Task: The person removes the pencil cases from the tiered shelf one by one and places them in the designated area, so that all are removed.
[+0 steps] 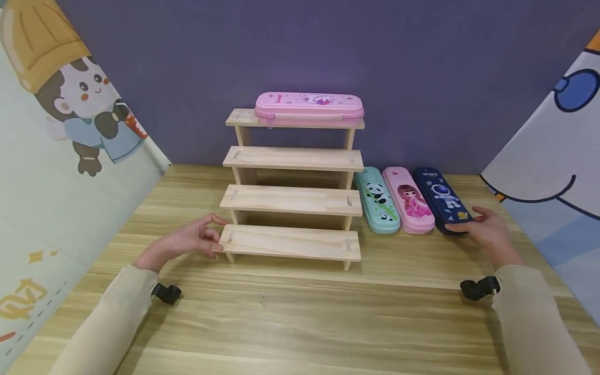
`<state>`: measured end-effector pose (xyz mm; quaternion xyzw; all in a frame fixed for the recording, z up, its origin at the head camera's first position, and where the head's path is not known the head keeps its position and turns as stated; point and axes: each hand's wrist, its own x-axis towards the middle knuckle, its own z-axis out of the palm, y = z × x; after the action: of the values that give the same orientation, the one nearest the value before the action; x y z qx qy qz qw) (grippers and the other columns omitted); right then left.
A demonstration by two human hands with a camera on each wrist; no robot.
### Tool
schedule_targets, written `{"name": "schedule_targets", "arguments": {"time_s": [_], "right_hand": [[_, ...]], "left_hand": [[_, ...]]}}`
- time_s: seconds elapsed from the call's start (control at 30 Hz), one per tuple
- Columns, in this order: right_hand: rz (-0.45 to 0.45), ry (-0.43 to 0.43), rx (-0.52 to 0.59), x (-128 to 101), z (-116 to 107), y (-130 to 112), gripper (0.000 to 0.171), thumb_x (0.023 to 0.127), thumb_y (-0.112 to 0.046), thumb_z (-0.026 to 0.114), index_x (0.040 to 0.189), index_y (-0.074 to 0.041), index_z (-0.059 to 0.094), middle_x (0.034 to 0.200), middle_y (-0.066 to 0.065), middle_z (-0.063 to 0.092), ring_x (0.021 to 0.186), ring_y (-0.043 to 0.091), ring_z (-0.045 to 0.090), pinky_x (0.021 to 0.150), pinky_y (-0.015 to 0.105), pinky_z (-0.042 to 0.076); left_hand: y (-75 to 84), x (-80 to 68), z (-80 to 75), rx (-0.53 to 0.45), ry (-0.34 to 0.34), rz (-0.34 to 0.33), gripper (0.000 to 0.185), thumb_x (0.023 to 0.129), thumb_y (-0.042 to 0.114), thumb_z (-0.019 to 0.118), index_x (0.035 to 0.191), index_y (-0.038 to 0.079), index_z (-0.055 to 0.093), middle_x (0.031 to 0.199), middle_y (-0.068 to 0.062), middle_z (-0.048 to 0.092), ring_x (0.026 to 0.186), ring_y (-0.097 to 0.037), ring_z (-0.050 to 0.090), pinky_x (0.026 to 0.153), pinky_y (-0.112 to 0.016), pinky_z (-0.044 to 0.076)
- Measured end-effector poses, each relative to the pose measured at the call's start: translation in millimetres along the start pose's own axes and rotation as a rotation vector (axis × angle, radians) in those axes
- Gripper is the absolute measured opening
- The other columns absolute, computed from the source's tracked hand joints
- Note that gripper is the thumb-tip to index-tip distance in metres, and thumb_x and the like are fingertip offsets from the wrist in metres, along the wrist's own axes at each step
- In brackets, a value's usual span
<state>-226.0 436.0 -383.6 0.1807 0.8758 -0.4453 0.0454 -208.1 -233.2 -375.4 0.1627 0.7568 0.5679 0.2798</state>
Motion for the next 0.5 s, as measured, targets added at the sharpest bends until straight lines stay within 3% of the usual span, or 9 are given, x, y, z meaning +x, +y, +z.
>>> {"name": "schedule_targets", "arguments": {"time_s": [0.1, 0.13, 0.2, 0.23, 0.27, 0.33, 0.43, 0.5], "right_hand": [[-0.012, -0.088, 0.012, -2, -9, 2, 0.110, 0.092, -0.034, 0.072, 0.149, 0.013, -0.010, 0.148, 0.048, 0.007, 0.122, 0.057, 0.033, 0.077, 0.039, 0.056], [-0.022, -0.107, 0.009, -3, -13, 3, 0.110, 0.093, -0.033, 0.071, 0.148, 0.014, -0.012, 0.147, 0.048, 0.005, 0.119, 0.054, 0.040, 0.080, 0.041, 0.056], [-0.038, -0.130, -0.004, -5, -20, 4, 0.109, 0.095, -0.035, 0.068, 0.147, 0.014, -0.015, 0.147, 0.049, 0.004, 0.117, 0.055, 0.041, 0.081, 0.040, 0.056], [-0.044, -0.128, -0.002, -6, -23, 3, 0.109, 0.095, -0.034, 0.068, 0.147, 0.014, -0.014, 0.147, 0.049, 0.004, 0.109, 0.047, 0.051, 0.080, 0.039, 0.057], [-0.051, -0.128, 0.001, -7, -26, 3, 0.107, 0.096, -0.034, 0.067, 0.148, 0.014, -0.014, 0.147, 0.049, 0.005, 0.108, 0.049, 0.052, 0.074, 0.033, 0.057], [-0.086, -0.132, 0.017, -2, -32, 7, 0.106, 0.096, -0.033, 0.066, 0.149, 0.012, -0.013, 0.148, 0.048, 0.007, 0.091, 0.021, 0.061, 0.064, 0.020, 0.052], [-0.127, -0.144, 0.064, -2, -37, 3, 0.103, 0.098, -0.030, 0.063, 0.149, 0.010, -0.017, 0.150, 0.046, 0.003, 0.082, -0.008, 0.053, 0.064, 0.016, 0.051], [-0.166, -0.142, 0.081, -2, -37, -2, 0.102, 0.099, -0.028, 0.062, 0.149, 0.010, -0.018, 0.145, 0.046, 0.011, 0.078, -0.019, 0.043, 0.066, 0.014, 0.050]], "left_hand": [[-0.3, -0.2, -0.1, -0.008, -0.001, 0.002, 0.066, 0.092, -0.002, 0.068, 0.141, -0.009, 0.025, 0.082, -0.004, 0.063, 0.075, -0.021, 0.064, 0.074, -0.038, 0.058], [-0.2, -0.3, -0.1, -0.009, -0.001, 0.003, 0.066, 0.092, -0.002, 0.068, 0.141, -0.009, 0.025, 0.082, -0.004, 0.063, 0.075, -0.021, 0.064, 0.074, -0.038, 0.058], [0.0, -0.2, 0.0, -0.012, -0.001, 0.004, 0.066, 0.092, -0.001, 0.068, 0.141, -0.009, 0.025, 0.082, -0.004, 0.062, 0.075, -0.020, 0.064, 0.074, -0.038, 0.058], [0.3, -0.2, 0.0, -0.011, 0.000, 0.004, 0.066, 0.092, -0.001, 0.069, 0.141, -0.009, 0.025, 0.082, -0.004, 0.062, 0.075, -0.020, 0.064, 0.074, -0.038, 0.058], [0.5, -0.2, 0.1, -0.011, 0.000, 0.004, 0.066, 0.092, -0.001, 0.069, 0.141, -0.009, 0.025, 0.082, -0.004, 0.062, 0.075, -0.020, 0.064, 0.074, -0.038, 0.058], [1.1, -0.2, 0.2, -0.008, 0.000, 0.003, 0.066, 0.092, -0.001, 0.069, 0.141, -0.009, 0.025, 0.082, -0.004, 0.062, 0.075, -0.020, 0.064, 0.074, -0.038, 0.058], [1.0, -0.4, 0.1, -0.003, 0.000, 0.000, 0.066, 0.092, -0.001, 0.069, 0.141, -0.009, 0.025, 0.082, -0.004, 0.062, 0.076, -0.021, 0.064, 0.075, -0.039, 0.058], [0.4, -0.6, 0.0, 0.000, -0.001, -0.004, 0.066, 0.092, 0.000, 0.069, 0.141, -0.009, 0.026, 0.083, -0.004, 0.062, 0.076, -0.021, 0.064, 0.075, -0.040, 0.058]]}}
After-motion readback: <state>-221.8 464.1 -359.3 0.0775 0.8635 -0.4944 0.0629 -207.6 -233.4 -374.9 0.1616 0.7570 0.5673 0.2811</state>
